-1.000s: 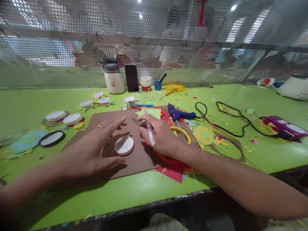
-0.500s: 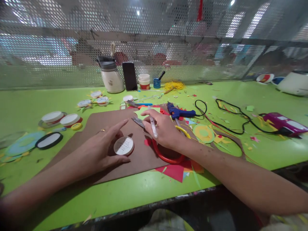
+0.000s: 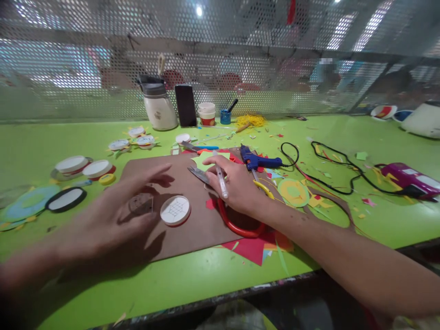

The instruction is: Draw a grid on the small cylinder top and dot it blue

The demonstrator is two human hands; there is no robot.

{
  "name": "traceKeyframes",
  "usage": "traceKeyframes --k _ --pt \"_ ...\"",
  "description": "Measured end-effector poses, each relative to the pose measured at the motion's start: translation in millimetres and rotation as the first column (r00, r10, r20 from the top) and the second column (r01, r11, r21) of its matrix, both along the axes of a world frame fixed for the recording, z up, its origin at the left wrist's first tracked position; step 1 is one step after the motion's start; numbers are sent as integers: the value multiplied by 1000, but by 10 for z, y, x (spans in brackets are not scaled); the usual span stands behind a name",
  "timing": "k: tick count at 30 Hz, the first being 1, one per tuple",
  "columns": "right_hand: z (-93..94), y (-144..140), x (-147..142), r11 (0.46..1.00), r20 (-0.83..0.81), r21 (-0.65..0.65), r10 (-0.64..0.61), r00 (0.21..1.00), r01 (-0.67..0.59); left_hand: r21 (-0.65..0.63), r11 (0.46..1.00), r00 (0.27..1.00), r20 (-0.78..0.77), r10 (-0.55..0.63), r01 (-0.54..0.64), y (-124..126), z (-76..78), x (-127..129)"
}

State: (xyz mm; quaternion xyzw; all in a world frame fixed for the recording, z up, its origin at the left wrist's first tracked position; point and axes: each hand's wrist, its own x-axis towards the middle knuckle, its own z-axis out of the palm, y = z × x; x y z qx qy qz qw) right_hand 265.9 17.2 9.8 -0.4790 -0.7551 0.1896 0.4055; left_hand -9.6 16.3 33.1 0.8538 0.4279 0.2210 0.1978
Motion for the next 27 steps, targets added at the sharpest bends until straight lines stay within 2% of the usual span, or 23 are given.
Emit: traceKeyframes --k 3,5,11,17,19,24,27 --pt "-23 11 9 1000 -33 -2 -16 999 16 24 983 967 189 172 -180 10 39 17" --pt "-44 17 21 1000 -72 -13 -13 997 12 38 961 938 230 259 -275 29 54 16" --pt "-81 39 85 996 -90 57 -64 994 69 169 933 941 176 288 -317 97 76 -30" --pt "-109 71 109 996 -176 47 -64 982 73 105 867 857 246 452 -488 39 154 74" --pt "-129 70 121 994 -130 47 -88 988 95 119 860 851 261 455 -496 33 159 82" --pt "-141 68 155 992 -31 76 -100 994 103 191 885 901 184 392 -424 89 93 27" --pt "-129 79 155 991 -35 98 -89 995 92 161 886 894 194 403 -434 101 70 23"
